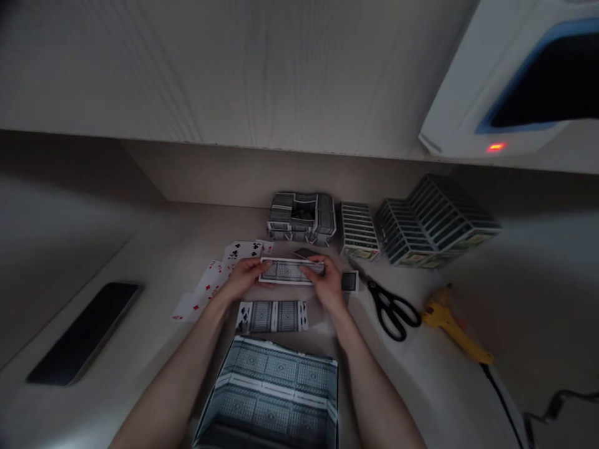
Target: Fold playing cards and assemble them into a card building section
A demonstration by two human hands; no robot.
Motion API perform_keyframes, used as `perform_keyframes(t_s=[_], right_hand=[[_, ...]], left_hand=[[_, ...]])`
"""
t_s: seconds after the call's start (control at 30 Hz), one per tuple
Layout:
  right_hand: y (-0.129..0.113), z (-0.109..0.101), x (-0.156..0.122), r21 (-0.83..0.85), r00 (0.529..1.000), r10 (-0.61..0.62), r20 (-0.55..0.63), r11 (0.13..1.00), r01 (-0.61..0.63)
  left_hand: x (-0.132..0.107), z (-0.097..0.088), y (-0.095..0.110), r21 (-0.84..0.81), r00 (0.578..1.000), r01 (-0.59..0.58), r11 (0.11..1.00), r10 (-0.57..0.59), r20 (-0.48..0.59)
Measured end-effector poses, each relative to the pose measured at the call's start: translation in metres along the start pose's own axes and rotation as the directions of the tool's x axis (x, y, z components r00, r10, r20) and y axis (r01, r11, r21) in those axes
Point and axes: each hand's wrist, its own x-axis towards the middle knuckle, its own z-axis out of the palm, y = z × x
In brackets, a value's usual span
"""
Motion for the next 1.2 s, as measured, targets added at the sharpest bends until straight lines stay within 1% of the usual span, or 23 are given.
perform_keyframes(t_s=[0.17, 0.3, 0.37, 0.5, 0.63, 0.77, 1.0, 1.2], right_hand=[[0.0004, 0.001, 0.0006, 0.052, 1.0, 0.005, 0.0, 0.999, -0.005], [0.001, 0.0006, 0.0016, 0.062, 1.0, 0.013, 0.004, 0.998, -0.013], [0.0017, 0.0002, 0.0022, 0.062, 1.0, 0.006, -0.006, 0.998, -0.005], [0.0033, -0.0009, 0.0033, 0.064, 1.0, 0.01, -0.016, 0.998, -0.009], [0.004, -0.002, 0.0034, 0.04, 1.0, 0.016, 0.002, 0.999, -0.016], [0.0044, -0.0022, 0.0028, 0.021, 0.999, 0.021, 0.026, 1.0, -0.021], [0.0027, -0.0033, 0.002, -0.006, 0.997, 0.013, 0.074, 1.0, -0.013], [-0.0018, 0.0013, -0.0009, 0.057, 0.999, 0.016, 0.042, 0.998, -0.019]], left_hand=[[0.0018, -0.0019, -0.0025, 0.015, 1.0, 0.001, 1.0, -0.001, -0.002], [0.0018, -0.0013, -0.0016, 0.009, 1.0, -0.001, 1.0, 0.002, -0.029], [0.002, -0.0007, -0.0012, 0.005, 0.998, -0.005, 1.0, 0.005, -0.055], [0.0032, -0.0004, -0.0019, -0.028, 0.99, -0.034, 0.999, 0.03, -0.14], [0.0044, 0.0002, -0.003, -0.015, 0.984, -0.036, 0.999, 0.033, -0.172], [0.0048, 0.0022, -0.003, 0.01, 0.987, -0.021, 1.0, 0.022, -0.162], [0.0052, 0.0034, -0.0029, 0.017, 0.992, -0.027, 0.999, 0.029, -0.124], [0.0055, 0.0044, -0.0029, -0.006, 0.992, -0.039, 0.999, 0.038, -0.118]])
